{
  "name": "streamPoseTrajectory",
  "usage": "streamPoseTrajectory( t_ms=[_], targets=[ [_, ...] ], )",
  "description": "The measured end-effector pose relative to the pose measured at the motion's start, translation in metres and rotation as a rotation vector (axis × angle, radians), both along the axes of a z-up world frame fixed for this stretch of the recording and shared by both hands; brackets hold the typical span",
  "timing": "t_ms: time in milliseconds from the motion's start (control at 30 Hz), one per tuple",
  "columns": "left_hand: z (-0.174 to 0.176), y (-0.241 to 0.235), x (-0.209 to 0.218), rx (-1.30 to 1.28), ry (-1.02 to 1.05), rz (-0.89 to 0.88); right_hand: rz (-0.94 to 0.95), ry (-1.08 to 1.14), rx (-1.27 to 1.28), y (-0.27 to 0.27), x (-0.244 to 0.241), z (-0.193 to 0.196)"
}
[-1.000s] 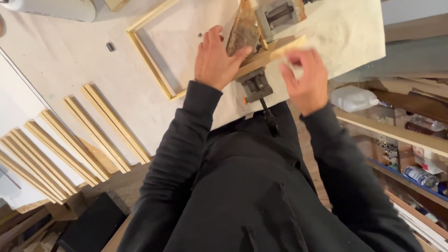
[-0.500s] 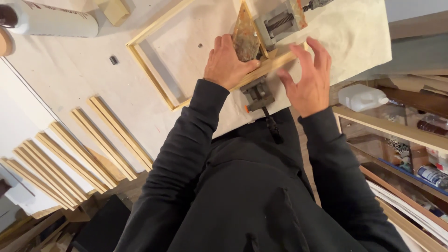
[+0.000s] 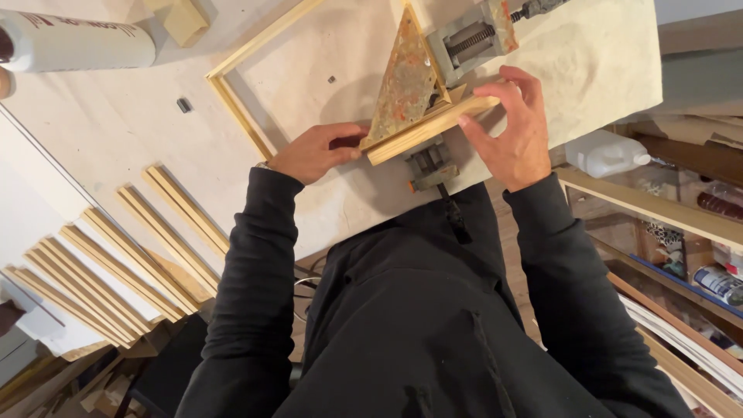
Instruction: Assembling wooden picture frames by gluing corners and using clamps.
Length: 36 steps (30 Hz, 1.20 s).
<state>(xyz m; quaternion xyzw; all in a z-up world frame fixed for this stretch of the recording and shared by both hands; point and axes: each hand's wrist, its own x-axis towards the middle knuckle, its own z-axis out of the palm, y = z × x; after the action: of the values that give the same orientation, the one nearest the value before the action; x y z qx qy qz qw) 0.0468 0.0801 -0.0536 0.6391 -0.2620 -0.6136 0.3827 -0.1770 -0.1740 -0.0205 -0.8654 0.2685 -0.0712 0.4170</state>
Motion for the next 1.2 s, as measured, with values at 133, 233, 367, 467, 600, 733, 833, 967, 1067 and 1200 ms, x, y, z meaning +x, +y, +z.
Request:
streamPoseTrajectory(
  t_ms=[133, 233, 367, 467, 600, 733, 833, 967, 1067, 1200],
  targets=[
    [-0.005, 0.008, 0.003, 0.072, 0.077, 0.001, -0.026, -0.046, 0.043, 0.001, -0.003, -0.011],
    [-0.008, 0.006, 0.003, 0.112, 0.079, 0.018, -0.041, -0.093, 0.07, 0.0, -0.006, -0.016],
    [-0.002, -0.001, 0.008, 0.141, 0.041, -0.085, -0.037, -0.081, 0.047, -0.001, -0.006, -0.015],
    [0.008, -0.004, 0.013, 0.108, -0.019, -0.149, -0.033, -0.098, 0.064, 0.001, -0.004, -0.012],
    [0.018, -0.013, 0.019, 0.147, -0.219, -0.178, -0.05, -0.067, 0.066, 0.003, -0.002, -0.008],
    [0.055, -0.055, -0.012, 0.015, -0.454, 0.267, -0.054, -0.07, 0.039, 0.004, -0.001, -0.011],
    [0.051, -0.073, -0.04, -0.172, -0.9, 0.149, -0.043, -0.047, 0.028, 0.003, -0.001, -0.008],
    [0.048, -0.086, -0.056, -0.168, -1.029, 0.087, -0.058, -0.059, 0.047, 0.006, -0.001, -0.01],
    [0.039, -0.09, -0.062, -0.206, -1.042, 0.097, -0.073, -0.071, 0.045, 0.004, -0.003, -0.012],
    [0.017, -0.091, -0.058, -0.266, -1.084, 0.184, -0.082, -0.058, 0.064, 0.006, -0.004, -0.013]
  ],
)
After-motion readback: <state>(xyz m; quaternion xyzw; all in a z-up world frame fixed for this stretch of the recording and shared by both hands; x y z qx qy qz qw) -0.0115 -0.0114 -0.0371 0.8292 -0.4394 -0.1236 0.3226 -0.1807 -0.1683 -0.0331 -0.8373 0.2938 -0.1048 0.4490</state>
